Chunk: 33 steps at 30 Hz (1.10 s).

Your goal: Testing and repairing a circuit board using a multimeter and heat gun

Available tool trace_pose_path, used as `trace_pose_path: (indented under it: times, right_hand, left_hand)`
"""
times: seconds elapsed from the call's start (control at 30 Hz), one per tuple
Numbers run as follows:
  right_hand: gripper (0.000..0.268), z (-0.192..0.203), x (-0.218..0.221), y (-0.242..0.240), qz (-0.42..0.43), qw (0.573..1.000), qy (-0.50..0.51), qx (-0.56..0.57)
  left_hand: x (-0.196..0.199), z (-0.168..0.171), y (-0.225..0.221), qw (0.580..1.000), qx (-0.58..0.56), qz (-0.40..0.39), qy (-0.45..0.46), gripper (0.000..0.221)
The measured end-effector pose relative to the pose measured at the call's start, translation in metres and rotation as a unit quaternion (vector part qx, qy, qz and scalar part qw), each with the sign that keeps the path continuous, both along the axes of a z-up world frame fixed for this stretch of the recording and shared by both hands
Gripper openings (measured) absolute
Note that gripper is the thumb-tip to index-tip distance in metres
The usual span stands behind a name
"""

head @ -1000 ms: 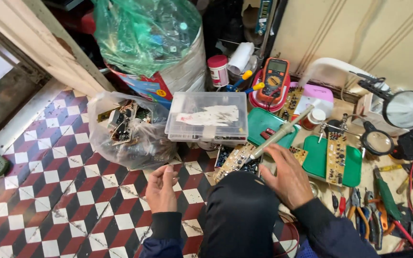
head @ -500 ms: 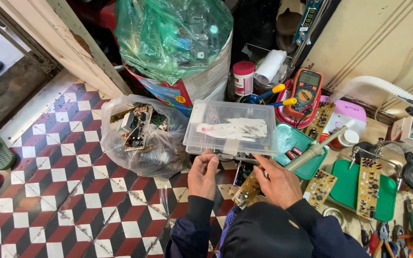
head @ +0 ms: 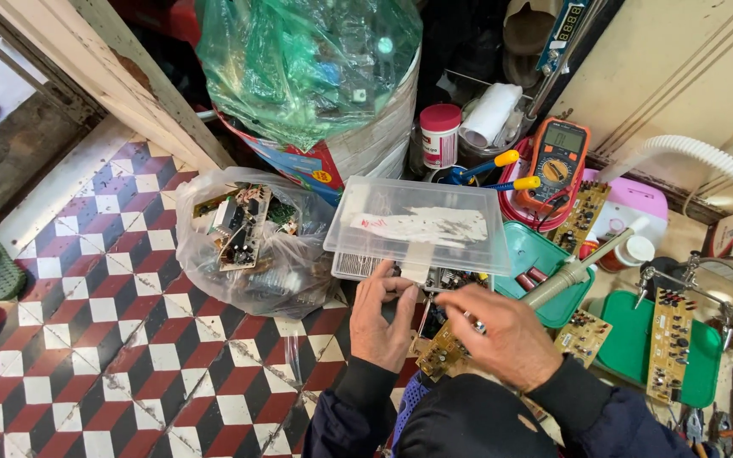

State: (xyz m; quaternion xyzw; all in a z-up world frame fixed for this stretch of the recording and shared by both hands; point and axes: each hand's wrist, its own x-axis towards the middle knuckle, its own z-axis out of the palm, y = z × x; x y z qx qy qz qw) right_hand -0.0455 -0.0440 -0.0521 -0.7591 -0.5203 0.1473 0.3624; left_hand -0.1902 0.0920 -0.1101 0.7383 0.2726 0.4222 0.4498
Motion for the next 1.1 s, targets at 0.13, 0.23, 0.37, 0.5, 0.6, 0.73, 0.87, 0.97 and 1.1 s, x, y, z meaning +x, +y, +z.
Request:
trace_pose_path:
  times: [0.13, 0.23, 0.37, 0.5, 0.6, 0.73, 0.87, 0.97, 1.1]
  right_hand:
    - [0.028, -0.047, 0.018, 0.006, 0.022, 0.994, -0.107, -0.028]
    - [0.035, -0.045, 0.027, 0.021, -0.045, 0.986, -0.134, -0.092]
    - [0.035, -0.048, 0.025, 0.04, -0.027, 0.974, -0.194, -0.111]
    - [0.036, -0.061, 0.027, 0.065, -0.001, 0.964, -0.255, -0.068]
    - [0.046, -0.067, 0.026, 0.078, 0.025, 0.962, -0.248, -0.115]
    - [0.046, -0.084, 0.026, 0.07, 0.034, 0.958, -0.275, -0.069]
    - [0.044, -0.044, 0.022, 0.03, 0.022, 0.994, -0.109, -0.021]
    - [0.043, -0.011, 0.027, -0.001, -0.006, 1.0, -0.02, -0.012]
    - [0.039, 0.036, 0.023, -0.045, -0.038, 0.999, 0.013, -0.001]
  left_hand:
    - [0.015, 0.033, 0.023, 1.0, 0.0, -0.026, -0.013, 0.007]
    - [0.029, 0.055, 0.054, 0.998, 0.019, -0.049, -0.017, 0.005]
    - [0.051, 0.073, 0.102, 0.996, 0.025, -0.088, -0.005, 0.01]
    - [0.071, 0.075, 0.14, 0.994, 0.045, -0.096, -0.004, 0.01]
    - [0.082, 0.081, 0.152, 0.993, 0.055, -0.102, 0.021, 0.01]
    - [0.086, 0.09, 0.165, 0.991, 0.056, -0.113, 0.047, 0.009]
    - [0.09, 0.101, 0.163, 0.991, 0.052, -0.125, 0.011, 0.01]
    - [0.091, 0.107, 0.162, 0.988, 0.065, -0.138, 0.003, 0.011]
    - [0.099, 0.104, 0.162, 0.986, 0.064, -0.149, -0.036, 0.01]
